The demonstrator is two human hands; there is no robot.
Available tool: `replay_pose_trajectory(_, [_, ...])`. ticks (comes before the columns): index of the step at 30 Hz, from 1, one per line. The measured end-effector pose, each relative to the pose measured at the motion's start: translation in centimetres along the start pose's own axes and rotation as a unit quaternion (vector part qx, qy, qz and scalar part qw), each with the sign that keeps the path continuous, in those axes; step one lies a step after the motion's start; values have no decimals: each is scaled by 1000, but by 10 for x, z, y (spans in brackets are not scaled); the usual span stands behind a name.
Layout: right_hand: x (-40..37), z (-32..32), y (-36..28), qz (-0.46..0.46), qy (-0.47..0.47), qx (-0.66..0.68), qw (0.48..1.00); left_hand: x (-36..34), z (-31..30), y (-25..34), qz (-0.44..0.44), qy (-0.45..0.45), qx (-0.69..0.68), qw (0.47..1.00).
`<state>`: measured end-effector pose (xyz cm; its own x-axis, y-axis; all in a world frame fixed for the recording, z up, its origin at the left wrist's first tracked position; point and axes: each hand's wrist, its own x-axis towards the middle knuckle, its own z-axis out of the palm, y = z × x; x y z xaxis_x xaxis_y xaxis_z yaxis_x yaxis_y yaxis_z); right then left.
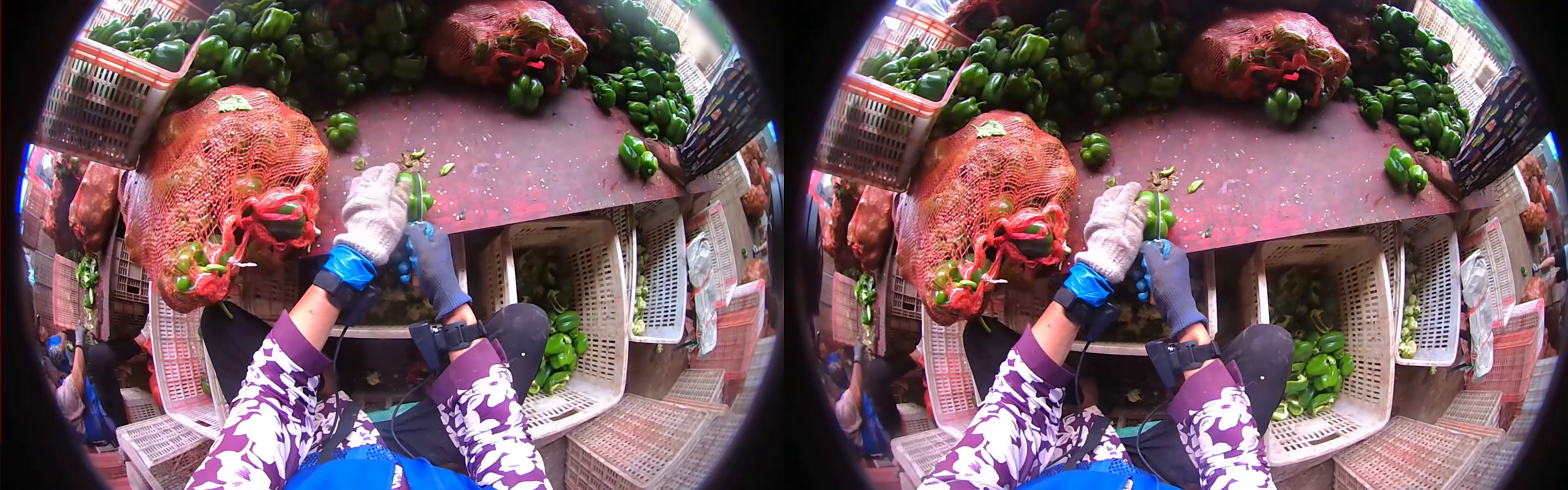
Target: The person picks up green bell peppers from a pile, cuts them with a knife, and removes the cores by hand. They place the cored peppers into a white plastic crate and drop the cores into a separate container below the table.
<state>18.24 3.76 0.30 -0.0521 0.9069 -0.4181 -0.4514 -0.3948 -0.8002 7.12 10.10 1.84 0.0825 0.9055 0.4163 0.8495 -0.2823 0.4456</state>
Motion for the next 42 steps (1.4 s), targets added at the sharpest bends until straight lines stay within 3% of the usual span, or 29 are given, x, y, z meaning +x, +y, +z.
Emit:
replay_pose_trajectory(13, [-7,5,-21,76,-6,-40,996,-3,2,-2,-12,-8,-38,999])
replay_pose_trajectory(30, [-5,6,21,-10,26,-86,996,-1,9,-11,-35,-4,-44,998])
replay_pose_trajectory(42, [21,-1,49,-91,63,-187,976,4,-12,6,-26,-106,-10,994])
